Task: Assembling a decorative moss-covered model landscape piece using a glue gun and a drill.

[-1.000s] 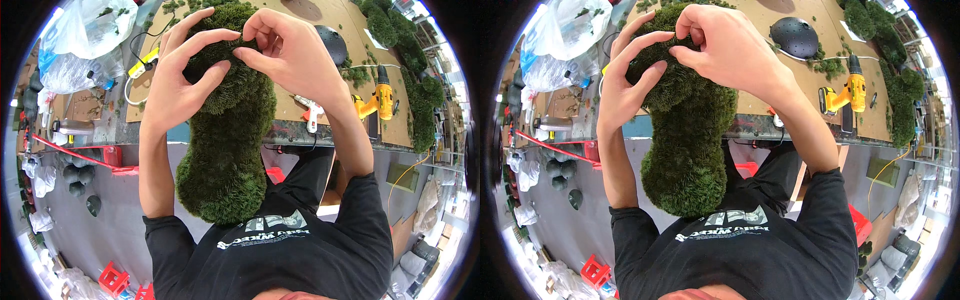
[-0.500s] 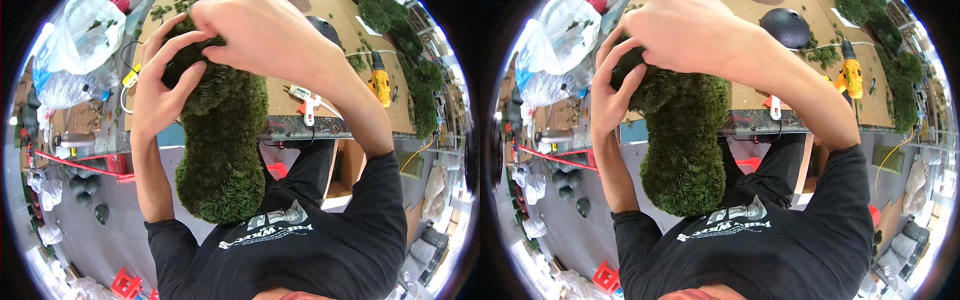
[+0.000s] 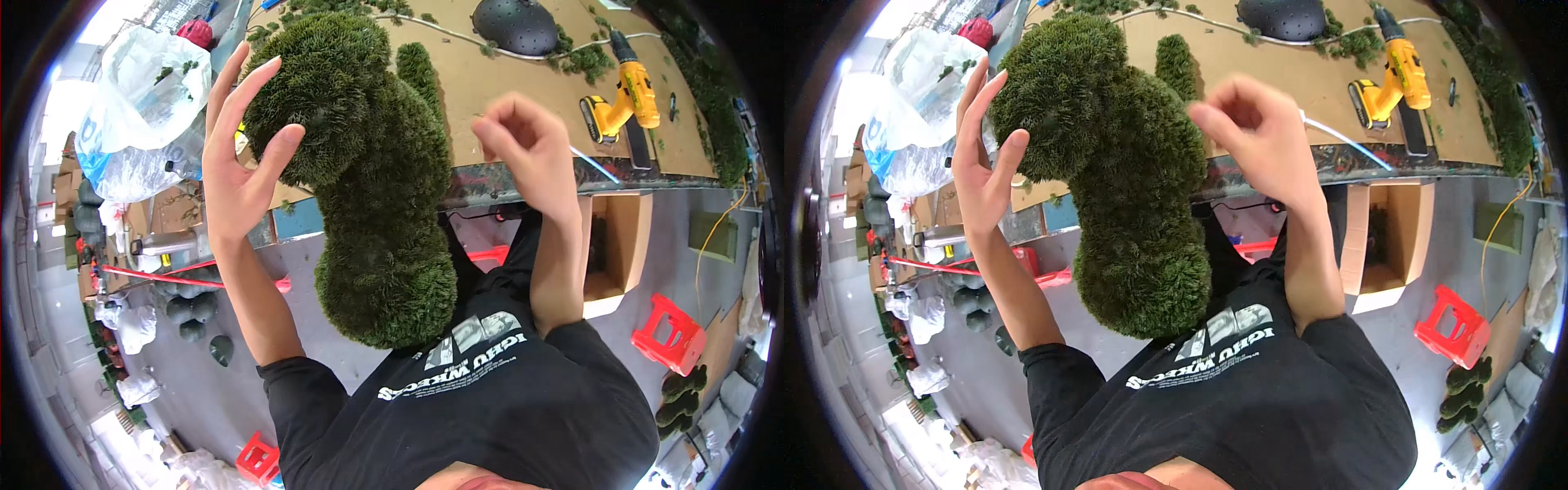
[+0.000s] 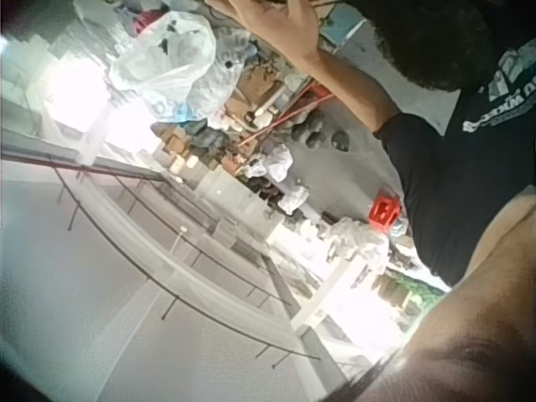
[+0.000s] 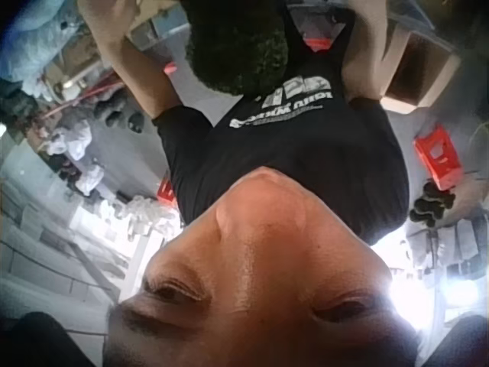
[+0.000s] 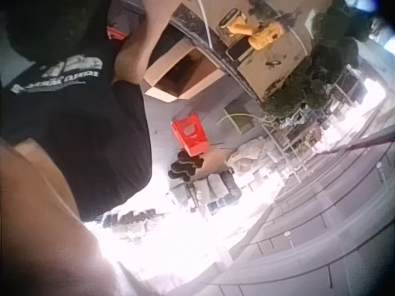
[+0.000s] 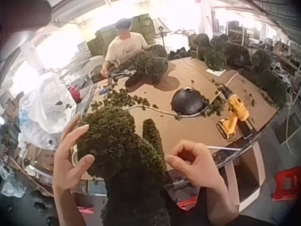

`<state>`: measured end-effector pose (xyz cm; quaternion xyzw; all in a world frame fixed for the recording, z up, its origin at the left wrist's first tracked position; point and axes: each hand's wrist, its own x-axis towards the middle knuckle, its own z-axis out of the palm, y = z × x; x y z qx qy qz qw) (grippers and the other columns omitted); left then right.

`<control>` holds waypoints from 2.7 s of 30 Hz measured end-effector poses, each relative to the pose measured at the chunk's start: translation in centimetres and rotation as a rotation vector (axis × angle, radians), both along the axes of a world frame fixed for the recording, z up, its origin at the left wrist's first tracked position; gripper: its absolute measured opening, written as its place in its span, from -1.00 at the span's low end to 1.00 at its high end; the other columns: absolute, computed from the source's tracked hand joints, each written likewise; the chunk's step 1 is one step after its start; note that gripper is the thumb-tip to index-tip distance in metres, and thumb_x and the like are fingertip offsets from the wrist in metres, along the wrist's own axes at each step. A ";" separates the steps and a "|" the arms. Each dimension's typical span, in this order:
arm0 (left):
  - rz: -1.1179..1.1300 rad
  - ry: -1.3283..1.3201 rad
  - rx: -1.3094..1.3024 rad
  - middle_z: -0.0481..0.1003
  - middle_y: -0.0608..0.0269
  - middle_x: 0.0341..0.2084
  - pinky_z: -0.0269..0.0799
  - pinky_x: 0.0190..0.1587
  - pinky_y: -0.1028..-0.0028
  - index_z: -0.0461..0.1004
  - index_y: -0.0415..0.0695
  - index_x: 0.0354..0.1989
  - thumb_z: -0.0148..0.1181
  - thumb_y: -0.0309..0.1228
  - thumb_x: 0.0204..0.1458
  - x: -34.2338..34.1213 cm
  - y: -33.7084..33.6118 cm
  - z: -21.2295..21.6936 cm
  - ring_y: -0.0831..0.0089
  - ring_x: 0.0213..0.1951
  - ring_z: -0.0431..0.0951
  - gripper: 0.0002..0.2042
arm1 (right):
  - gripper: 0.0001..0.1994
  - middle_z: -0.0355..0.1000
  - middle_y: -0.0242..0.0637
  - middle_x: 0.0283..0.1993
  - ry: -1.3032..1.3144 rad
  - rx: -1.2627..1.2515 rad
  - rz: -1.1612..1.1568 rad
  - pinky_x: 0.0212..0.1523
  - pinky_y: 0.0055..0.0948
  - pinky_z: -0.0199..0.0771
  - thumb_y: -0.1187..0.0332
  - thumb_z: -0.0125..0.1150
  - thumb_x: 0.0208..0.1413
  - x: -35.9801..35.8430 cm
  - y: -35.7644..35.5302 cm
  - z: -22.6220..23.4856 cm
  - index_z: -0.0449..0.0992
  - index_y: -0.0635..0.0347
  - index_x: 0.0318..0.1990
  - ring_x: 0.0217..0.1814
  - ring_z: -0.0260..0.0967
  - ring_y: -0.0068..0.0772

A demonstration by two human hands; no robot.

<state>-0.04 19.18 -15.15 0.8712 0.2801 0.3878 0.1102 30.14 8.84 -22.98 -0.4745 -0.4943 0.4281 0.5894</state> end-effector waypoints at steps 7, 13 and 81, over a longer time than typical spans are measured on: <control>-0.057 0.046 -0.034 0.33 0.04 0.40 0.18 0.42 0.20 0.50 -0.05 0.30 0.46 -0.36 0.05 -0.4 1.7 0.9 0.16 0.42 0.31 -0.42 | -0.85 0.42 -0.54 -0.46 -0.076 -0.340 -0.021 -0.39 -0.62 0.32 0.37 0.33 0.28 3.3 -6.3 -10.2 0.54 0.26 -0.28 -0.42 0.32 -0.75; -0.094 0.116 -0.097 0.39 0.11 0.35 0.23 0.39 0.27 0.53 -0.04 0.27 0.50 -0.34 0.04 0.3 2.9 1.7 0.24 0.36 0.39 -0.44 | -0.83 0.42 -0.53 -0.47 -0.030 -0.366 -0.119 -0.37 -0.64 0.38 0.35 0.28 0.33 5.5 -8.3 -11.1 0.53 0.25 -0.29 -0.43 0.35 -0.75; -0.121 0.097 -0.084 0.41 0.17 0.34 0.23 0.40 0.24 0.59 0.10 0.18 0.45 -0.29 0.10 -0.3 3.7 1.3 0.22 0.37 0.37 -0.57 | -0.67 0.54 -0.28 -0.10 0.058 -0.032 0.289 -0.14 -0.63 0.44 0.57 0.25 0.27 -2.9 -2.5 1.6 0.44 0.36 0.17 -0.15 0.45 -0.65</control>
